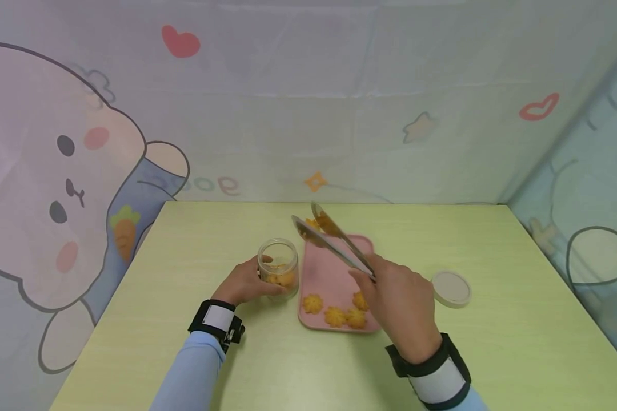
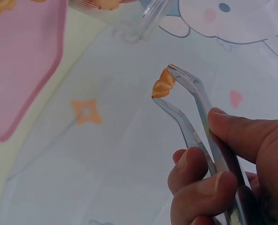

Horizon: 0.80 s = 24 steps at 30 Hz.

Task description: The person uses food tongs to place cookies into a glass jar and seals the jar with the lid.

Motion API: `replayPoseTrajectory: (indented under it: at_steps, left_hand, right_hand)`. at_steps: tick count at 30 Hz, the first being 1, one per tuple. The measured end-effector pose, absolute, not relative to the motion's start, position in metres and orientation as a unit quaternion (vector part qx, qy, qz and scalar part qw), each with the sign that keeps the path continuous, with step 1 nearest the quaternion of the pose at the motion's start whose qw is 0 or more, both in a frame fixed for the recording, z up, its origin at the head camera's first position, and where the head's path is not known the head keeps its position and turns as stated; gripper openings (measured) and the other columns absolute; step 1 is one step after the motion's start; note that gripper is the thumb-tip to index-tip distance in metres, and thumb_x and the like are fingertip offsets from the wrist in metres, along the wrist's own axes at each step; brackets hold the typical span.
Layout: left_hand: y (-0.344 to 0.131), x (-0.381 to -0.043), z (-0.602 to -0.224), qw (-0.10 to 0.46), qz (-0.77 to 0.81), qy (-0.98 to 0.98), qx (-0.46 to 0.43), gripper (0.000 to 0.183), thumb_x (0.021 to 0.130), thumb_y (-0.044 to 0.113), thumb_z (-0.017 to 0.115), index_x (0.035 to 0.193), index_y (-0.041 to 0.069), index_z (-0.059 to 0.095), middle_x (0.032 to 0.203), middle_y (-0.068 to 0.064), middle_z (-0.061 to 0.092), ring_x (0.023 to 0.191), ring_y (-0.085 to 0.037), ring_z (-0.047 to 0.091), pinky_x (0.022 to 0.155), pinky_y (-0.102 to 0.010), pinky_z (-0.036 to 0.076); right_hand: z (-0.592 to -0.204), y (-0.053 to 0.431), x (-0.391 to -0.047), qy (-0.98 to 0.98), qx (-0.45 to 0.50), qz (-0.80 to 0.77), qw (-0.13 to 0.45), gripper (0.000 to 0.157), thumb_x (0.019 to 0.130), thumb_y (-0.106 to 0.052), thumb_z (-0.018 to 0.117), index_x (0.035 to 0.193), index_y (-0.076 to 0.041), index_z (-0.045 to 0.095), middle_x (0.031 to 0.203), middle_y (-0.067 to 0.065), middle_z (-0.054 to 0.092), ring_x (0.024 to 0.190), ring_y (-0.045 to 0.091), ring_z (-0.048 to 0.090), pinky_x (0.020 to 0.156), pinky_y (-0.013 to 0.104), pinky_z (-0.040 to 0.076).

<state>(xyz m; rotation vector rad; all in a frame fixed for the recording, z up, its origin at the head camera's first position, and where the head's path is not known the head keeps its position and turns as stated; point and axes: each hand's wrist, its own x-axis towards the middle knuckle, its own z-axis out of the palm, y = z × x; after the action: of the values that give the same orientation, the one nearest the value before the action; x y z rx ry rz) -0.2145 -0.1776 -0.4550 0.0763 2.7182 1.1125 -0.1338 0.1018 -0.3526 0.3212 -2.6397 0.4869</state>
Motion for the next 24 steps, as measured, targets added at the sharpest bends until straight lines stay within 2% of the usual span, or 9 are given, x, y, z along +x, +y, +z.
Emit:
replayPoseTrajectory:
  at_steps: [12,19,24]
  left_hand:
    - [-0.178,-0.214,-0.455,0.101,0.378,0.92,0.029,0.088,0.06,0.047,0.084,0.131,0.008,0.051,0.119,-0.014,0.064,0.099,-0.026,0.057,0.083,-0.045,0.049]
    - [-0.178,-0.215,-0.456,0.104,0.381,0.918,0.023,0.087,0.06,0.045,0.085,0.131,0.008,0.05,0.12,-0.013,0.063,0.101,-0.026,0.057,0.085,-0.045,0.049]
    - [-0.178,-0.214,-0.454,0.107,0.382,0.918,0.021,0.086,0.061,0.044,0.085,0.131,0.009,0.05,0.121,-0.013,0.063,0.102,-0.026,0.056,0.085,-0.045,0.049]
  right_hand:
    - [-0.35,0.091,-0.134,-0.948,0.138,0.181,0.224,0.025,0.082,-0.031,0.073,0.078,-0.011,0.059,0.046,-0.001,0.043,0.035,0.013,0.034,0.033,0.024,0.018]
    - [-0.348,0.083,-0.134,-0.946,0.145,0.183,0.223,0.023,0.081,-0.031,0.074,0.083,-0.011,0.063,0.047,-0.001,0.047,0.036,0.013,0.036,0.031,0.025,0.021]
    - [-0.35,0.078,-0.134,-0.945,0.155,0.177,0.225,0.024,0.08,-0.032,0.075,0.08,-0.012,0.062,0.047,-0.002,0.047,0.035,0.013,0.036,0.031,0.024,0.021]
